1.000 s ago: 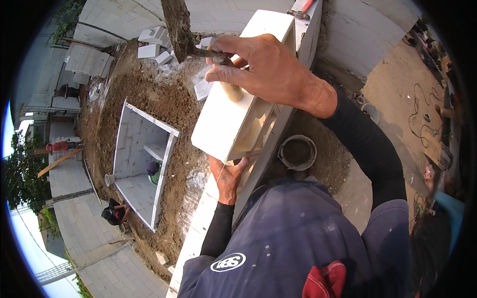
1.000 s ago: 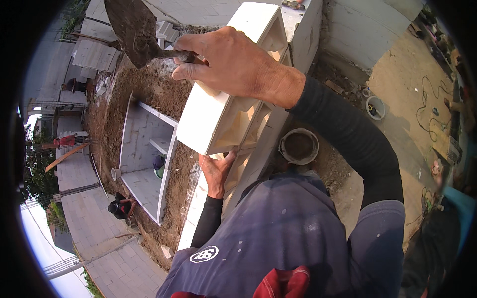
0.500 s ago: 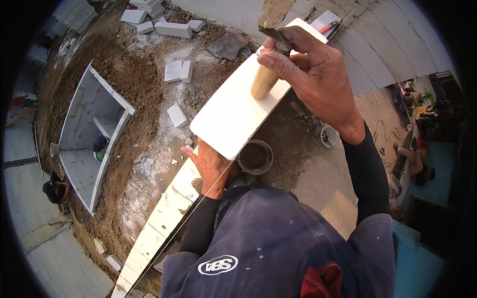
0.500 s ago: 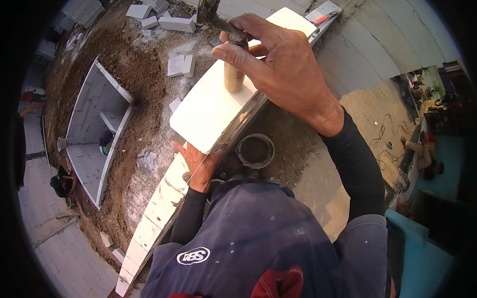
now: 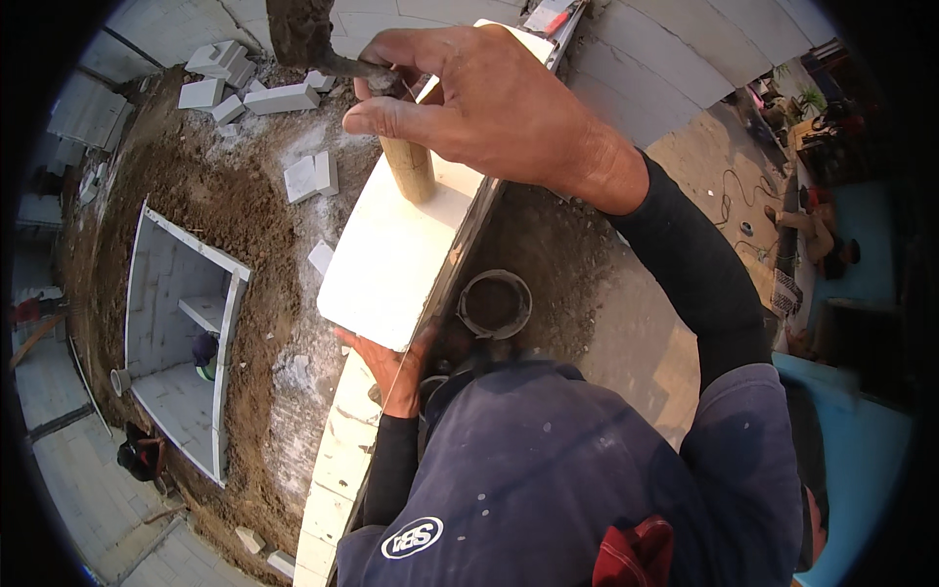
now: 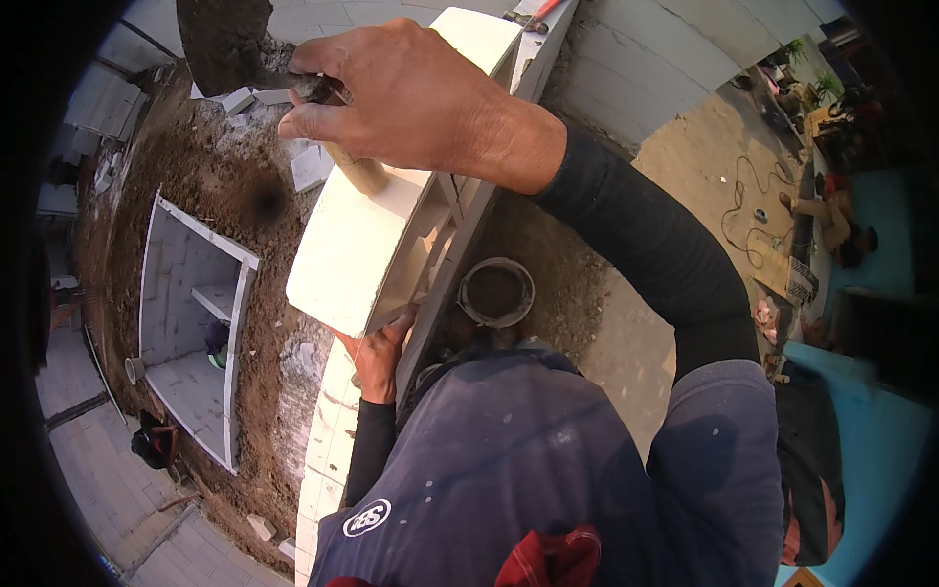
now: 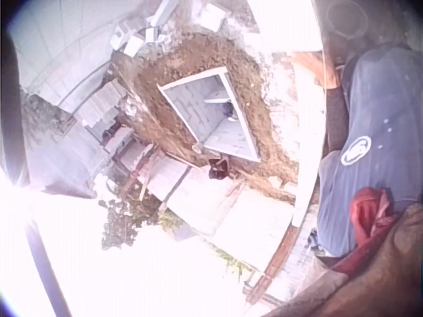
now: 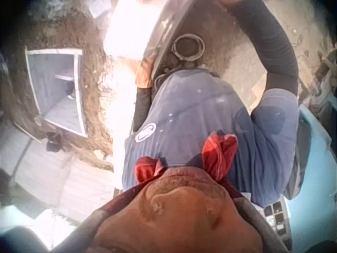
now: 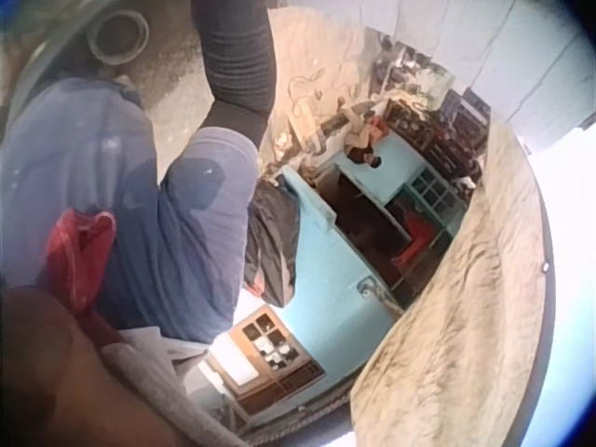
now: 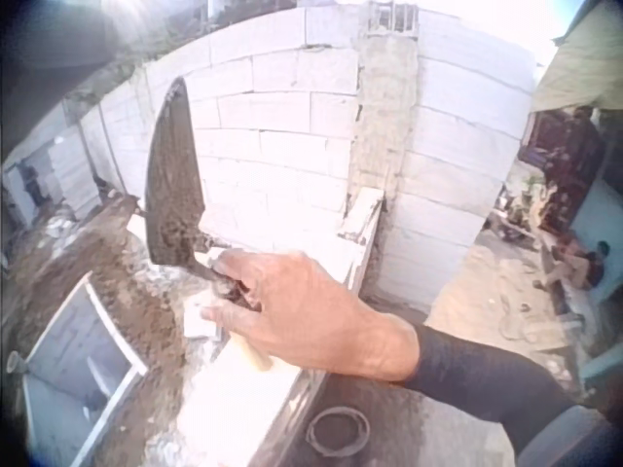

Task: The person constructs a decorative masonry wall by applying mortar to the top of existing blocks using a trowel and then positioning a new decorative block on top of the mortar. The person continues to fill the gaps between the blocks with mortar using the trowel.

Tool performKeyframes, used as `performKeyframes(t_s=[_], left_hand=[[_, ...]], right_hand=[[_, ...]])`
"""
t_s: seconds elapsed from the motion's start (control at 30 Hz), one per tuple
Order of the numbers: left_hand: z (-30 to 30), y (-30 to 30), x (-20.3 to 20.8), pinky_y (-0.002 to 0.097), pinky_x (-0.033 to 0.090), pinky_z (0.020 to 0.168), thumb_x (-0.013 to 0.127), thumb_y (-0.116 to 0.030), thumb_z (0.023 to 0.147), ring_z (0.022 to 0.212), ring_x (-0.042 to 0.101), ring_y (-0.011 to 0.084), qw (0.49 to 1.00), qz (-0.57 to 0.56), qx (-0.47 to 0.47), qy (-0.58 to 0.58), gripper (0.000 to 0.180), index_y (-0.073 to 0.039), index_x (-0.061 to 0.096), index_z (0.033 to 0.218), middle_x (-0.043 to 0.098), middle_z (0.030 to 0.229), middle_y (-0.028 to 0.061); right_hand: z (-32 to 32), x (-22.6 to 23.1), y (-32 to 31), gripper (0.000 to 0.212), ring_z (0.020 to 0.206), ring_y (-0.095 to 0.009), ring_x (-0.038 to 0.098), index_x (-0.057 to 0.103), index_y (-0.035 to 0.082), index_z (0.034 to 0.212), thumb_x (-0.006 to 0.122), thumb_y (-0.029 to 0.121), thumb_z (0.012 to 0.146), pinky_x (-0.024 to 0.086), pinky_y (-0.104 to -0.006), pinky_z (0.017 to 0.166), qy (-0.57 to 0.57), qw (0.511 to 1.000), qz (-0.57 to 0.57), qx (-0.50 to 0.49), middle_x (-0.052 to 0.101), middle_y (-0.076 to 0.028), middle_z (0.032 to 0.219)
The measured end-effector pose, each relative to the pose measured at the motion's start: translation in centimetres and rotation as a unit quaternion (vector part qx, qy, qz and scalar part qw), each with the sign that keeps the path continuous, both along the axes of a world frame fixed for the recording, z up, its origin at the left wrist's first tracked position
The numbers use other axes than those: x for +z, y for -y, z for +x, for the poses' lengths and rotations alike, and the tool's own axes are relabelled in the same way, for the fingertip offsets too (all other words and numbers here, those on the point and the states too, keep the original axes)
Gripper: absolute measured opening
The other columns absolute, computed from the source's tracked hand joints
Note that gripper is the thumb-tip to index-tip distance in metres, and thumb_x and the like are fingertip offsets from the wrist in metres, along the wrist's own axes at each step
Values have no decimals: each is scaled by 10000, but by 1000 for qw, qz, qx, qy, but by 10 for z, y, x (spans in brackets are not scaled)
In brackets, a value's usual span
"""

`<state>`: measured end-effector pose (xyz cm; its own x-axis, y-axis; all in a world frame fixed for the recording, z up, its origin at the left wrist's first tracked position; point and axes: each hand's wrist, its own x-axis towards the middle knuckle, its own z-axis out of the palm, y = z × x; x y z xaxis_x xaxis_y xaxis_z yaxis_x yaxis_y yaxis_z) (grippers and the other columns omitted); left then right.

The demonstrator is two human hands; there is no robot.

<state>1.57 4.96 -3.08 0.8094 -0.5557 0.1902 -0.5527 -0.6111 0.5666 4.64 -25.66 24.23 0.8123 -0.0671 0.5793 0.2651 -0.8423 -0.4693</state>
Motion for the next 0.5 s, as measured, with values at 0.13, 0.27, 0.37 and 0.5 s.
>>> performKeyframes(t_s=[0.13, 0.27, 0.37, 0.5], left_hand=[[0, 11, 33, 716, -49, 1248, 870, -347, 801, 1463, 406, 411, 998, -63, 17, -17, 760, -63, 561, 1435, 553, 1433, 195], [0, 10, 31, 774, -26, 1208, 720, -155, 893, 1444, 438, 415, 996, -79, 35, 6, 602, -15, 516, 1441, 542, 1436, 215], [-3, 18, 28, 782, -12, 1196, 691, -85, 885, 1476, 416, 430, 999, -25, 27, 26, 764, 3, 324, 1548, 521, 1457, 234], [0, 24, 53, 774, 3, 1196, 858, -68, 712, 1524, 348, 465, 994, -58, 60, -74, 1035, 5, 256, 1551, 484, 1502, 245]], right_hand=[[8, 47, 9, 468, 830, -213, 721, 683, -67, 1148, 708, 373, 994, 588, -336, 705, -86, 992, 12, 96, 731, -151, 923], [74, 72, -6, 480, 787, -226, 711, 664, -117, 1194, 686, 327, 1012, 579, -347, 699, -251, 962, 55, 93, 733, -204, 933], [140, 26, 18, 581, 921, -286, 777, 684, -43, 1243, 747, 465, 969, 665, -326, 720, -277, 951, -21, 138, 733, -187, 1038], [192, -12, 16, 515, 885, -202, 766, 667, -47, 1276, 753, 370, 985, 652, -338, 751, -479, 869, -11, 123, 762, -155, 978]])
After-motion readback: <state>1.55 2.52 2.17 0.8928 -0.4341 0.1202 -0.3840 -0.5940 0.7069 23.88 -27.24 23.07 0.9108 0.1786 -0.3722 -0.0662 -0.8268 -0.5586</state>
